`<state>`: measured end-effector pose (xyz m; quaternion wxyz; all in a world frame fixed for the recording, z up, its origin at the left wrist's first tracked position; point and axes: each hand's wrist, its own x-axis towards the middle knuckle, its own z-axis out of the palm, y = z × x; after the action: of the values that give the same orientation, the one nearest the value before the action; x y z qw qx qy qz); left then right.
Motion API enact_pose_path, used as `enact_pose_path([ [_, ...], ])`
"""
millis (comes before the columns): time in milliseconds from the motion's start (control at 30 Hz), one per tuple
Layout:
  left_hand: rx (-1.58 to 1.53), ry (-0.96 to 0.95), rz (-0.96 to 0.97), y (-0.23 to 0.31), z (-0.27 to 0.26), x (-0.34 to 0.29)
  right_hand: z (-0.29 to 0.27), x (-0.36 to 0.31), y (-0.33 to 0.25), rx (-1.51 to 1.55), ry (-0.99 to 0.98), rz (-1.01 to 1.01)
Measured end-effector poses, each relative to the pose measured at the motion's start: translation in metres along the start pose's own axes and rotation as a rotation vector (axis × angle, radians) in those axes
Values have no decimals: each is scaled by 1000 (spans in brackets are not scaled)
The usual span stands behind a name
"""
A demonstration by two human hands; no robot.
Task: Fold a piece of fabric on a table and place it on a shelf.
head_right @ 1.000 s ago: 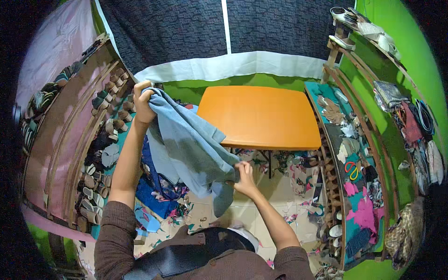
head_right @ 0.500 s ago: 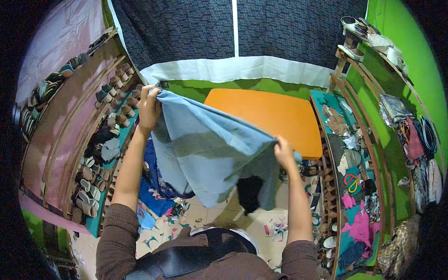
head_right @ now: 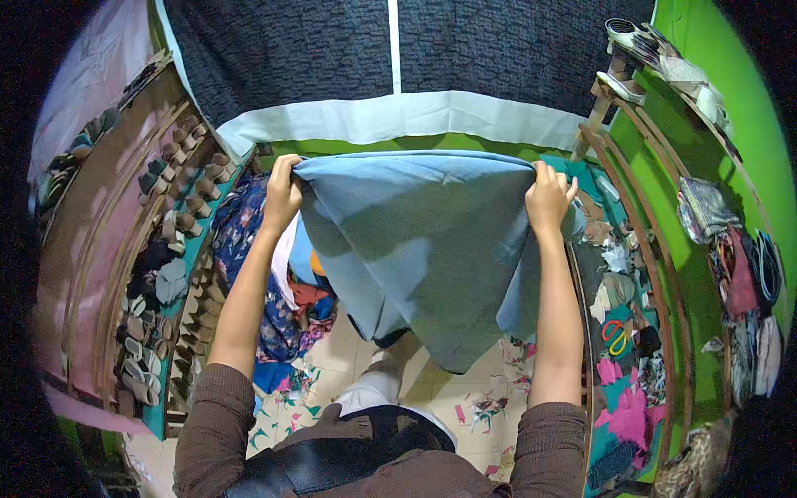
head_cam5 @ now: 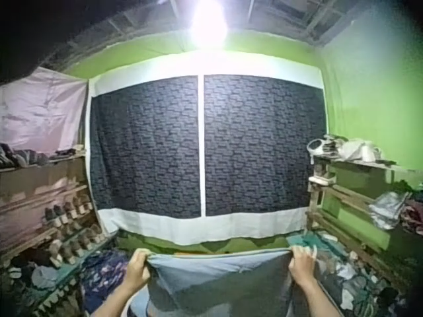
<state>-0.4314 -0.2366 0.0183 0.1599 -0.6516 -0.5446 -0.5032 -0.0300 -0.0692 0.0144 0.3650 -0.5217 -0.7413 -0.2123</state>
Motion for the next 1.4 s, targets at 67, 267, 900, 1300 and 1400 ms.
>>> enact_pose_path([
  [67, -16, 7, -16, -16, 27, 18, 28, 19, 5, -56, 4, 56],
  [267, 5, -30, -91, -92, 111, 81, 134, 80, 10, -84, -5, 175],
  [900, 409, -470, -604, -231, 352, 30, 414, 56, -4, 78, -606, 207],
  [1300, 378, -965, -333, -78, 377, -78, 251, -75, 40, 45, -807, 186],
  [1400, 373, -897, -318, -70, 378, -82, 238, -78, 65, 146, -861, 274],
])
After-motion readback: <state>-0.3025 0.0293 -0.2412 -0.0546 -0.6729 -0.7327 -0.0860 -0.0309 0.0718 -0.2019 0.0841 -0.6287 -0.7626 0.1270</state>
